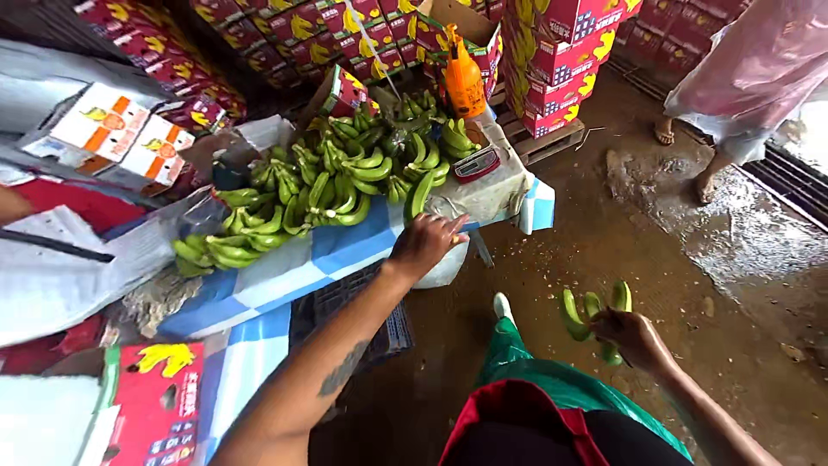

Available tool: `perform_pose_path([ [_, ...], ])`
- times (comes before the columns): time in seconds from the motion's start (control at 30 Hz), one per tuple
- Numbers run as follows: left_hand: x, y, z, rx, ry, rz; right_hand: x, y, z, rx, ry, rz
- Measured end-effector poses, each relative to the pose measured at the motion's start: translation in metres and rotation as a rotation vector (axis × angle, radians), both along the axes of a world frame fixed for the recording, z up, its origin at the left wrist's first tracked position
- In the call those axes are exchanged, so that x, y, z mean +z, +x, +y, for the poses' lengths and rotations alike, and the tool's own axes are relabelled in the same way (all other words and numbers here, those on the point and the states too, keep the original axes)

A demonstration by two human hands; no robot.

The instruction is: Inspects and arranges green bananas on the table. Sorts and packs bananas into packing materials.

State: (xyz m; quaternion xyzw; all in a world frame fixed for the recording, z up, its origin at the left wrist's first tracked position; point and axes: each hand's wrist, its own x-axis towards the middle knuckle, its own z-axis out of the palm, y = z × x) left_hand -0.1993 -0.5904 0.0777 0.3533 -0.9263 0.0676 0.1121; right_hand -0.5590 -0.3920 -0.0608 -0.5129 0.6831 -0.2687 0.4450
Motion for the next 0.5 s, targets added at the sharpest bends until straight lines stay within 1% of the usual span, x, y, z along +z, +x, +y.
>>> perform_pose_path([
  [0.07, -0.004, -0.033, -0.069, -0.033, 0.062, -0.101, -0.009, -0.006, -0.022, -0.084, -0.007, 0.017],
  [0.1, -0.007, -0.05, -0.105, -0.014, 0.111, -0.174, -0.011, -0.007, -0.033, -0.127, -0.004, 0.02],
  [0.17, -0.017, -0.08, -0.174, 0.053, 0.199, -0.317, -0.009, -0.004, -0.054, -0.217, 0.001, 0.022],
  [0.27, -0.042, -0.111, -0.273, 0.168, 0.319, -0.419, 0.002, 0.0, -0.089, -0.341, -0.01, 0.029],
  [0.37, -0.072, -0.122, -0.335, 0.254, 0.4, -0.557, 0.012, 0.007, -0.107, -0.435, 0.002, -0.002],
  [0.43, -0.083, -0.128, -0.364, 0.281, 0.421, -0.636, 0.016, 0.005, -0.125, -0.487, 0.001, -0.03],
  [0.5, -0.096, -0.127, -0.386, 0.288, 0.457, -0.722, 0.012, -0.002, -0.141, -0.489, 0.002, -0.035],
])
